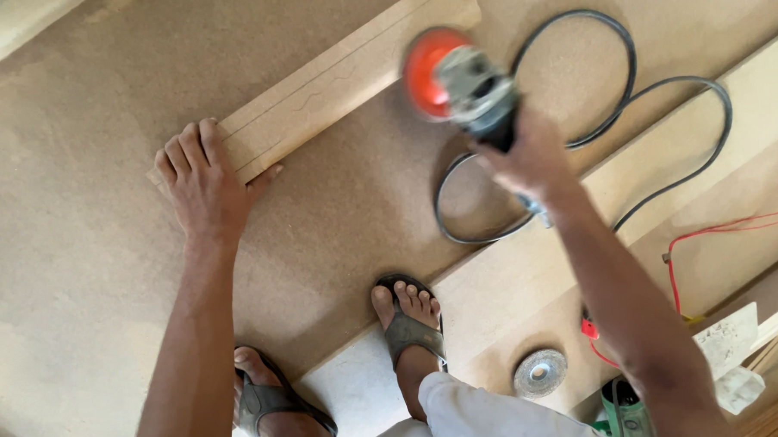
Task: The person holds a wood block and sands its surface and edges using an angle grinder with a sanding disc attachment.
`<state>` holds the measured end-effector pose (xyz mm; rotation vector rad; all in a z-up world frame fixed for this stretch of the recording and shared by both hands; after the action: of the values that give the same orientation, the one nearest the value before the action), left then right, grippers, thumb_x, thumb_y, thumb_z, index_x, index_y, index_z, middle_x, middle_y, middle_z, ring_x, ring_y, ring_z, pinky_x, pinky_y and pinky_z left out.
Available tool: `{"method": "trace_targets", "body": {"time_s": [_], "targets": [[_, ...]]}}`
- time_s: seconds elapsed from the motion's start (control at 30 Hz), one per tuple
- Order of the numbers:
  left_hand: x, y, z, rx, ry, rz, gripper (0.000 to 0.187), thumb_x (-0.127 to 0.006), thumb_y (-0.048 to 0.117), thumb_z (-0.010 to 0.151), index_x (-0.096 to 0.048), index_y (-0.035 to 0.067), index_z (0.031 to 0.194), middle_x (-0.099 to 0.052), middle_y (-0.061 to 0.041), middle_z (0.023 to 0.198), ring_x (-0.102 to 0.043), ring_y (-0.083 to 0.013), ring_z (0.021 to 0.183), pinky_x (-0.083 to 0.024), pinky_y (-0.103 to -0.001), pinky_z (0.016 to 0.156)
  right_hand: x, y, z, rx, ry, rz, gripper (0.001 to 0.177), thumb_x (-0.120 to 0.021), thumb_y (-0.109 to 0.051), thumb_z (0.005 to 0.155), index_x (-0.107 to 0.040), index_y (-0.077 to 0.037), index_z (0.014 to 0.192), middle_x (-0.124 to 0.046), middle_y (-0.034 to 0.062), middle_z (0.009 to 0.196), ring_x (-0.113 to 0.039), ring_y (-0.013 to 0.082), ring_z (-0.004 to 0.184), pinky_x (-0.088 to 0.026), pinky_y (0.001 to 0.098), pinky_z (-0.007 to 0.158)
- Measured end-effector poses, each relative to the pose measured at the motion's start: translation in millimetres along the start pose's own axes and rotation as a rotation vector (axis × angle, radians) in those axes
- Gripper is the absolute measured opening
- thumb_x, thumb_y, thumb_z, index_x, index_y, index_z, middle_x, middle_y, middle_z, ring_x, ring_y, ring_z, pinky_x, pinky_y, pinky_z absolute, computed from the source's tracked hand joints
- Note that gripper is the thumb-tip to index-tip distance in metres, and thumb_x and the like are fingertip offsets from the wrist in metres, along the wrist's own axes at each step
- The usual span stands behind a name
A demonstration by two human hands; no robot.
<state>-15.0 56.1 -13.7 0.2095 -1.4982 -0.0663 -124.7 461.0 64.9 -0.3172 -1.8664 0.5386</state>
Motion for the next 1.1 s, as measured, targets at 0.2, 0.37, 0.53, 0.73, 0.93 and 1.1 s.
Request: {"method": "trace_targets", "body": {"time_s": [0.2,0.37,0.53,0.73,0.93,1.1], "targets": [[-2,-2,-1,0.015,-0.005,0.007,0.110,-0.093,0.065,0.073,-0.045,-0.001,0.147,-0.047,-0.019,0.140,-0.043,-0.0384,0.131,-0.032,-0.056,0.114,34,37,24,-0.064,0.166,0.010,0.058,-0.086,-0.030,0.090,-0.058,0.001,0.130,-0.074,0.0218,0.116,-0.075,0.0345,0.104,-0.059,0.0434,0.089],[-12,-5,-2,0.021,-0.008,0.010,0.113,-0.092,0.066,0.069,-0.045,0.000,0.147,-0.048,-0.019,0.138,-0.044,-0.0377,0.130,-0.032,-0.056,0.113,-19,-15,-6,-0.166,-0.122,0.028,0.067,-0.087,-0.025,0.074,-0.057,-0.005,0.130,-0.071,0.0172,0.113,-0.072,0.0303,0.098,-0.059,0.0418,0.088],[-10,-5,-3,-0.001,0.010,0.010,0.112,-0.093,0.066,0.073,-0.044,0.000,0.148,-0.048,-0.018,0.139,-0.045,-0.0369,0.130,-0.033,-0.056,0.113,-38,-55,-21,0.278,-0.084,-0.112,0.071,-0.088,-0.027,0.078,-0.054,0.000,0.135,-0.069,0.0208,0.112,-0.069,0.0402,0.095,-0.056,0.0469,0.083],[-10,-7,-2,-0.014,0.020,0.003,0.109,-0.093,0.066,0.073,-0.046,-0.001,0.146,-0.048,-0.019,0.139,-0.045,-0.0375,0.129,-0.034,-0.056,0.113,10,38,27,-0.122,0.124,0.050,0.073,-0.090,-0.038,0.082,-0.057,0.000,0.135,-0.070,0.0194,0.113,-0.070,0.0336,0.101,-0.055,0.0458,0.087],[0,-6,3,0.009,0.000,-0.073,0.105,-0.093,0.062,0.074,-0.050,-0.003,0.143,-0.050,-0.020,0.137,-0.046,-0.0398,0.128,-0.035,-0.056,0.112,65,109,51,0.002,0.348,-0.039,0.061,-0.089,-0.024,0.086,-0.059,0.003,0.132,-0.072,0.0194,0.116,-0.071,0.0342,0.107,-0.056,0.0456,0.095],[4,-13,15,0.026,-0.089,-0.090,0.106,-0.091,0.064,0.070,-0.052,-0.005,0.141,-0.050,-0.023,0.137,-0.045,-0.0411,0.131,-0.037,-0.057,0.110,72,69,36,-0.115,0.282,0.039,0.066,-0.086,-0.029,0.086,-0.058,-0.001,0.138,-0.073,0.0169,0.113,-0.075,0.0333,0.099,-0.059,0.0422,0.093]]}}
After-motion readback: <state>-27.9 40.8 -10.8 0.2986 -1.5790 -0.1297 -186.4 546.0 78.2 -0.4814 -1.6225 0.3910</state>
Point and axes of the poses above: each hand's wrist, its own z-axis towards the middle knuckle, its own x-axis out of the back of the hand, y = z × x, the point moved 2 cm from there along z, towards the middle knuckle
